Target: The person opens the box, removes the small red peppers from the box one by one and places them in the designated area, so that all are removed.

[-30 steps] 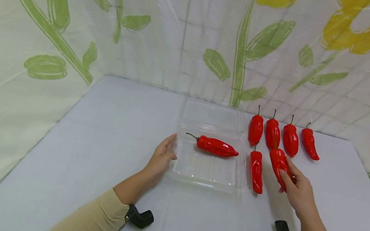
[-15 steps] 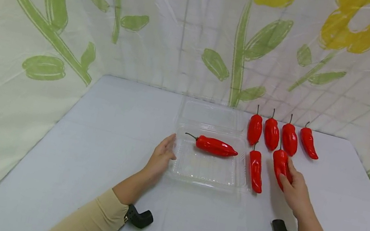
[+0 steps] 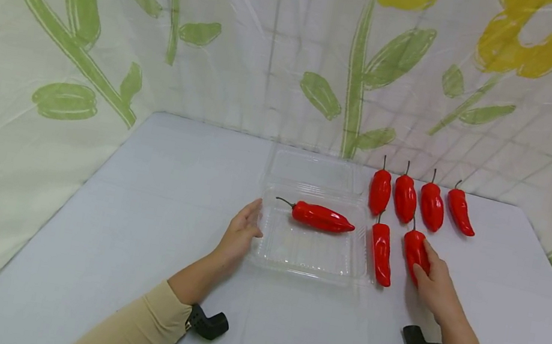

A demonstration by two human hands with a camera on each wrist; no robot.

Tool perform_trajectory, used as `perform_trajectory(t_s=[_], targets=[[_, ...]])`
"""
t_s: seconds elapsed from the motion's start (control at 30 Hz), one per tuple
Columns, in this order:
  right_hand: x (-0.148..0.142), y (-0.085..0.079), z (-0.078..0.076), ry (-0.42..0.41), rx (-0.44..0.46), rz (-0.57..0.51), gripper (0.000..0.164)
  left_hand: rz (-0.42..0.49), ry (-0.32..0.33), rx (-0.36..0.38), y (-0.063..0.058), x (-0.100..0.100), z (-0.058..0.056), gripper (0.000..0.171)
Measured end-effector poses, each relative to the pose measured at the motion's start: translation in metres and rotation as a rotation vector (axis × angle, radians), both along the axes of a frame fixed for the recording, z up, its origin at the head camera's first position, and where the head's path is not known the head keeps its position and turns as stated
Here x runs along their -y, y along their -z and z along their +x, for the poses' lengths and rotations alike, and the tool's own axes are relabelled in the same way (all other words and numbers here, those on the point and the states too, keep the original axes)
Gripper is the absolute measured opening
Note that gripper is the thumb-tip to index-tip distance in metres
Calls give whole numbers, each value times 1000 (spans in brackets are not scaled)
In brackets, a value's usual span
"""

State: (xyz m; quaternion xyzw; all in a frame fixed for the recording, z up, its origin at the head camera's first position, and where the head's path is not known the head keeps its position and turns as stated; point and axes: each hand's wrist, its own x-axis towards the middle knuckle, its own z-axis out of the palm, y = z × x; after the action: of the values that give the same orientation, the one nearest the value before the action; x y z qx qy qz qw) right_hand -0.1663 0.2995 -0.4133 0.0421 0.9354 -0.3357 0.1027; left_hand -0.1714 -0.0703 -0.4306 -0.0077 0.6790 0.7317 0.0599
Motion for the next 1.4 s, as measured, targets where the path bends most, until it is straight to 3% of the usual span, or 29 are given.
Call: perform_trajectory(t_s=[0.5,1.0,1.4], targets=[[2,1,0,-10,110,33,92,1,0,-7,-1,1,0,73],[6,2,0,-37,25,79,92,14,2,-8,0,0,-1,74],[5,3,1,-60,23,87,90,17,4,2,2,0,-1,75]])
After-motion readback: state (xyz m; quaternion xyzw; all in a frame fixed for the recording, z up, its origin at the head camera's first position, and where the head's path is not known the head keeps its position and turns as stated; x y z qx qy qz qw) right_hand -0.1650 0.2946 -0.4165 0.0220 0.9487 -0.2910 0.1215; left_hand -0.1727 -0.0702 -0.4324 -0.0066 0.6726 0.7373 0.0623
